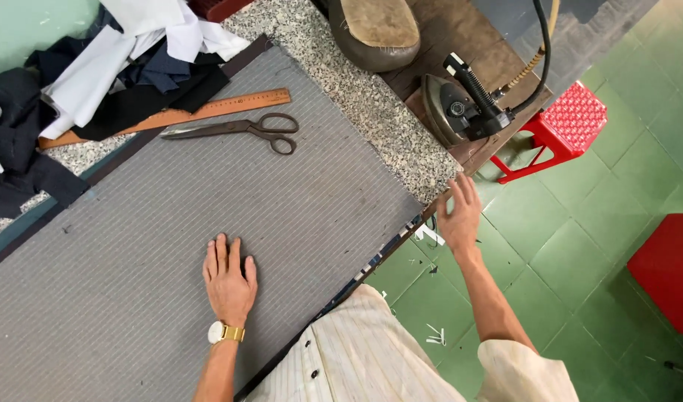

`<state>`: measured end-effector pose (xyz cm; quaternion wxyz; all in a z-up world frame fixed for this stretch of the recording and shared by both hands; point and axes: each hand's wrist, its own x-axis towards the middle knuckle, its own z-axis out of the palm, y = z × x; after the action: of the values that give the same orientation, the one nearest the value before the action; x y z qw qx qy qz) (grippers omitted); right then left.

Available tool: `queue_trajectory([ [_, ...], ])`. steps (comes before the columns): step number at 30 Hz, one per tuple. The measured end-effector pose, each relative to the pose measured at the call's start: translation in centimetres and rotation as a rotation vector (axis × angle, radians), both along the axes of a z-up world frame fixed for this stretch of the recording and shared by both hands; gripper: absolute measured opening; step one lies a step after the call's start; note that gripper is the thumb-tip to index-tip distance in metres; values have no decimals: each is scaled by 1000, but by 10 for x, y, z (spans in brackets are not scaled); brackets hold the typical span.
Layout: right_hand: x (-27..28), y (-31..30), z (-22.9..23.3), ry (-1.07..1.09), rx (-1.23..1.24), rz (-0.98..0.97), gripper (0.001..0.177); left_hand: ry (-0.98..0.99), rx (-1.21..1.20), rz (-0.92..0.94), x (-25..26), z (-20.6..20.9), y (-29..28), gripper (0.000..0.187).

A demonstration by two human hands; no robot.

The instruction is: The person irons two separate pieces of white fabric on a work table. They smooth the fabric with their hands, use a steam iron to press it, and then place the finished pieces aside. The person also uses a small rectangular block to press the fabric while ironing.

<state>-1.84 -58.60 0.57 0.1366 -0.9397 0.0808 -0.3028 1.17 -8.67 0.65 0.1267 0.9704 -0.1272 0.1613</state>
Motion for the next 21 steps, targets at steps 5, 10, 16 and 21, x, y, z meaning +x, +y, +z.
queue_trajectory([
  [5,12,40,10,297,88,11,36,-2,4,5,1,0,-1,42],
  [10,-7,-17,-51,81,130,-218,32,-4,-2,2,0,0,1,43],
  [16,-24,-42,-46,296,623,-404,37,-19,16,3,-1,0,0,43],
  [21,-4,-45,-69,225,671,-324,49,-10,15,-6,-1,0,1,43],
])
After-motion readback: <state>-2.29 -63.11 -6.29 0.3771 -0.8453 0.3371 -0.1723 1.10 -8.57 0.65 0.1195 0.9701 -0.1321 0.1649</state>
